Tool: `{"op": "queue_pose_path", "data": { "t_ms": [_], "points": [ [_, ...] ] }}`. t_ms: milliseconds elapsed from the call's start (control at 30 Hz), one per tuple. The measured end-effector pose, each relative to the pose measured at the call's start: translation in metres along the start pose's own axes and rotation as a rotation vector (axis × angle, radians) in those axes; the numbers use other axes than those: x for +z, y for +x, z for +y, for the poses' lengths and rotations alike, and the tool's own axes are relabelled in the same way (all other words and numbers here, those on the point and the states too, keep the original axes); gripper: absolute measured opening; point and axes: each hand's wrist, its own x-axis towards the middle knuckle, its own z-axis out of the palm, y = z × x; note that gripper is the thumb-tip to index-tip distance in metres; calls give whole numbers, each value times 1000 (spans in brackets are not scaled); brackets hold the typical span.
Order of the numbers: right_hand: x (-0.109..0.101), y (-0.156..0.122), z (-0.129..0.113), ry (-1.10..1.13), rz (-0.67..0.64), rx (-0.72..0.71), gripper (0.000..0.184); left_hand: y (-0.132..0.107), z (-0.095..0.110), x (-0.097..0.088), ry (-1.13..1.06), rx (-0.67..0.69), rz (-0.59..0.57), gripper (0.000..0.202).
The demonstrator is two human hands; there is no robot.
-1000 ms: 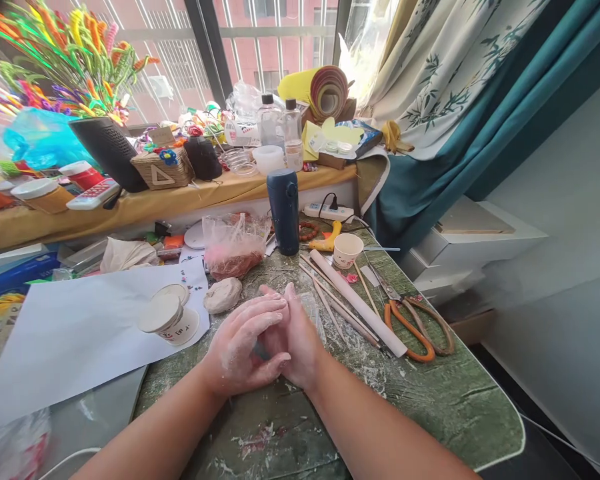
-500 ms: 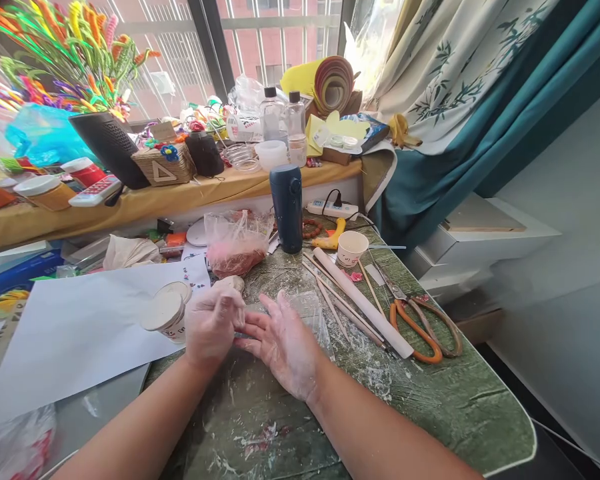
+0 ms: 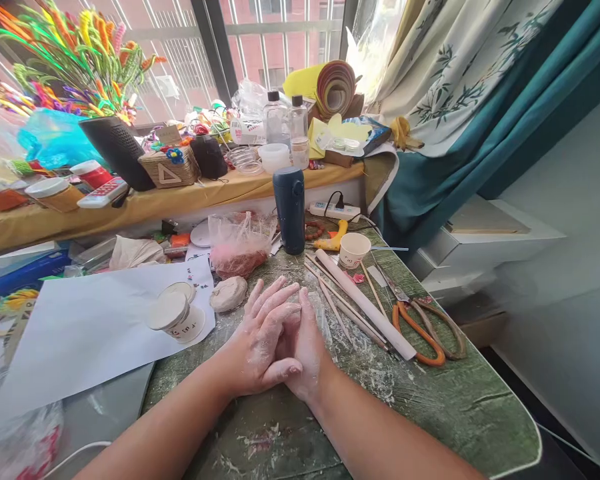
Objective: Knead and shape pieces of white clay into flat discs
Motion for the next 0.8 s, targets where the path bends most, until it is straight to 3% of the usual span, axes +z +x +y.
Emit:
{"op": "queue_pose_path", "data": {
  "t_ms": [100, 167, 233, 367, 433, 533, 600, 700, 767, 800],
  "points": [
    [-4, 4, 0, -64, 89, 1, 76, -2, 0, 3, -228, -40, 8, 93],
    [-3, 4, -1, -99, 68, 9, 72, -4, 0, 4, -396, -111, 115, 81],
    [2, 1, -2, -97, -25, 27, 63, -5, -2, 3, -434, -194, 251, 54],
    [9, -6, -6, -56, -186, 85, 59, -5, -5, -4, -282, -228, 287, 26],
    [9, -5, -8, 4, -163, 97, 61, -4, -6, -5, -429, -307, 376, 29],
    [3, 2, -5, 59, -13, 70, 51, -1, -1, 0, -718, -455, 536, 34],
    [-2, 6, 0, 24, 96, 46, 45, 3, 9, 6, -747, -423, 472, 25],
    [-5, 6, 6, 2, 164, 49, 51, 7, 27, 11, -509, -275, 341, 10],
    [-4, 3, 8, 31, 130, 56, 55, 9, 36, 10, -544, -232, 371, 16],
    [-2, 1, 8, 44, 93, 61, 56, 10, 39, 8, -603, -279, 413, 15]
  ]
}}
